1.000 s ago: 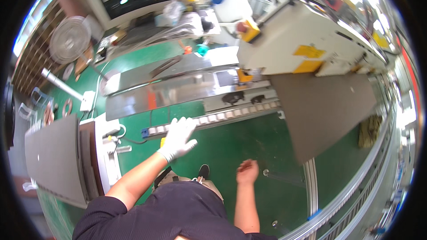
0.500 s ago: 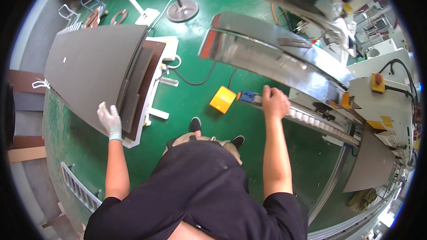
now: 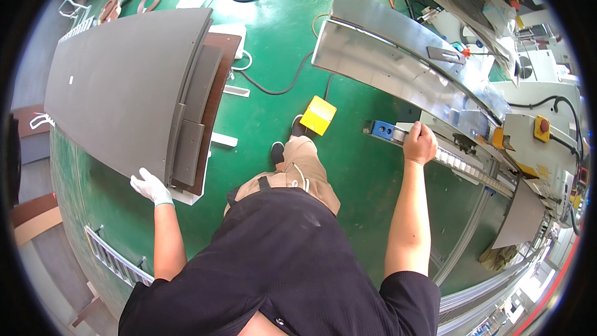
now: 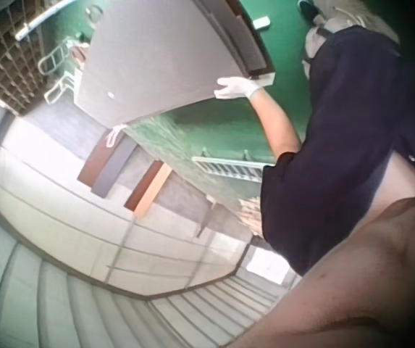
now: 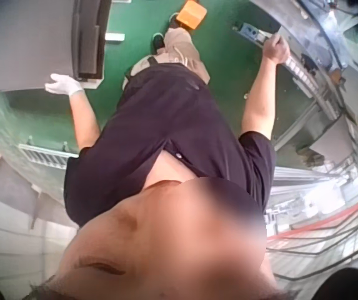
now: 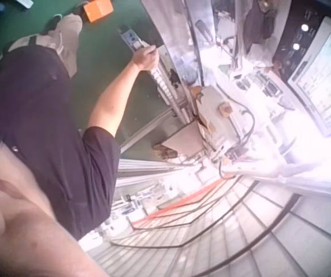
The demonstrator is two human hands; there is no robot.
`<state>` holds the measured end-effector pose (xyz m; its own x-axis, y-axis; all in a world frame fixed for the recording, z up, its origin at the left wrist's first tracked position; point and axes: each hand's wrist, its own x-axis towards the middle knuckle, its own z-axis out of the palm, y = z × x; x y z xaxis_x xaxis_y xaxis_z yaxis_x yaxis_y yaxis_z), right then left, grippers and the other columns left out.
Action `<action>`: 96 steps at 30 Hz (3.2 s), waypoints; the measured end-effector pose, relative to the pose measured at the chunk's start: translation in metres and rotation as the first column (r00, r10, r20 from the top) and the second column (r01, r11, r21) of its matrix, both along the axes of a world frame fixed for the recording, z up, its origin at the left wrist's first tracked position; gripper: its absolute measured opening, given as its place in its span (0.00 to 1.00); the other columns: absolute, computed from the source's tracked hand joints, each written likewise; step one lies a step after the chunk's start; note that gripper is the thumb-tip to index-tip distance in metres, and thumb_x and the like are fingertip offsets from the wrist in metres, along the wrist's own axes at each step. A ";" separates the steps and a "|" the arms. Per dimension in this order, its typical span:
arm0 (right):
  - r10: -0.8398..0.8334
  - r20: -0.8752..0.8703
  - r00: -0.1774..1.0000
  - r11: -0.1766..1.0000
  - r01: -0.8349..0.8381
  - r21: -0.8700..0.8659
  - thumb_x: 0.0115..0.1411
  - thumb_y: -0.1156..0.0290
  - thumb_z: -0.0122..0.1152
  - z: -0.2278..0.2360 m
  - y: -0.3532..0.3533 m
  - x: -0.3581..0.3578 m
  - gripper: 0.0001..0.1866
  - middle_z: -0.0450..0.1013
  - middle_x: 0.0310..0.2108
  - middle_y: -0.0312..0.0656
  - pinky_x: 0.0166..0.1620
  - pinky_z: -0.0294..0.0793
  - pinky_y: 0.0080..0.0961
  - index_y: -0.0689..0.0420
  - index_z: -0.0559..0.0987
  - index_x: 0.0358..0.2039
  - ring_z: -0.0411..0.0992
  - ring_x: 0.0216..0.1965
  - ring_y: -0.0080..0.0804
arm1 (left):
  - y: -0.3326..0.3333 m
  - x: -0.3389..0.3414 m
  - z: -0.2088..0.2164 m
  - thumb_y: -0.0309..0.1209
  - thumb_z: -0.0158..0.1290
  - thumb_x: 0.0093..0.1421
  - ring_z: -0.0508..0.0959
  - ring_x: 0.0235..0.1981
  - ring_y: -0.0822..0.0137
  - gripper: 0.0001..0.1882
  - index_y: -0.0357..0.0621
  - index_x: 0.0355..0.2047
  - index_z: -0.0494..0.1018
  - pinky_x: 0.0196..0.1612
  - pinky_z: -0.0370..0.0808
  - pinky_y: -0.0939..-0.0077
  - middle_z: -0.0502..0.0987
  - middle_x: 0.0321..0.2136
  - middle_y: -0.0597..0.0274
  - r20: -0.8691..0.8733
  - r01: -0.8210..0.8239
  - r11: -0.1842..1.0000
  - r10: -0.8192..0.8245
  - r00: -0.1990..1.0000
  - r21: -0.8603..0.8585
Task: The person picks up flat panels from a stack, places them onto a conveyor belt for processing by a machine, and then transfers the processed panels to another stack.
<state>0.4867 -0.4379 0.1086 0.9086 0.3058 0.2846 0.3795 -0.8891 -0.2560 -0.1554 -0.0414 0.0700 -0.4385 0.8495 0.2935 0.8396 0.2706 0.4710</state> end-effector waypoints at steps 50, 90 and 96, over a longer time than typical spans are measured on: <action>0.272 -0.027 0.962 0.957 -0.268 0.109 0.63 0.53 0.58 0.013 -0.018 0.001 0.16 0.81 0.32 0.44 0.42 0.74 0.48 0.53 0.81 0.29 0.78 0.37 0.50 | -0.256 0.052 0.083 0.59 0.40 0.72 0.82 0.41 0.62 0.32 0.42 0.55 0.72 0.33 0.80 0.66 0.80 0.46 0.59 0.894 0.147 0.904 0.352 0.276 -0.401; -0.450 -0.571 0.687 0.833 0.553 0.008 0.69 0.34 0.37 0.038 -0.328 -0.180 0.40 0.79 0.36 0.59 0.46 0.74 0.47 0.59 0.85 0.37 0.76 0.44 0.62 | -0.158 0.012 0.103 0.60 0.43 0.70 0.73 0.60 0.57 0.32 0.48 0.61 0.70 0.65 0.69 0.59 0.74 0.60 0.61 0.773 0.309 0.714 0.618 0.144 -0.628; -0.603 -0.547 0.581 0.749 0.647 -0.140 0.68 0.32 0.34 0.059 -0.354 -0.129 0.43 0.80 0.41 0.57 0.51 0.74 0.46 0.58 0.86 0.38 0.77 0.48 0.58 | -0.163 -0.010 0.083 0.61 0.40 0.71 0.74 0.56 0.58 0.33 0.47 0.60 0.69 0.59 0.73 0.60 0.74 0.57 0.62 0.733 0.543 0.549 0.651 0.199 -0.635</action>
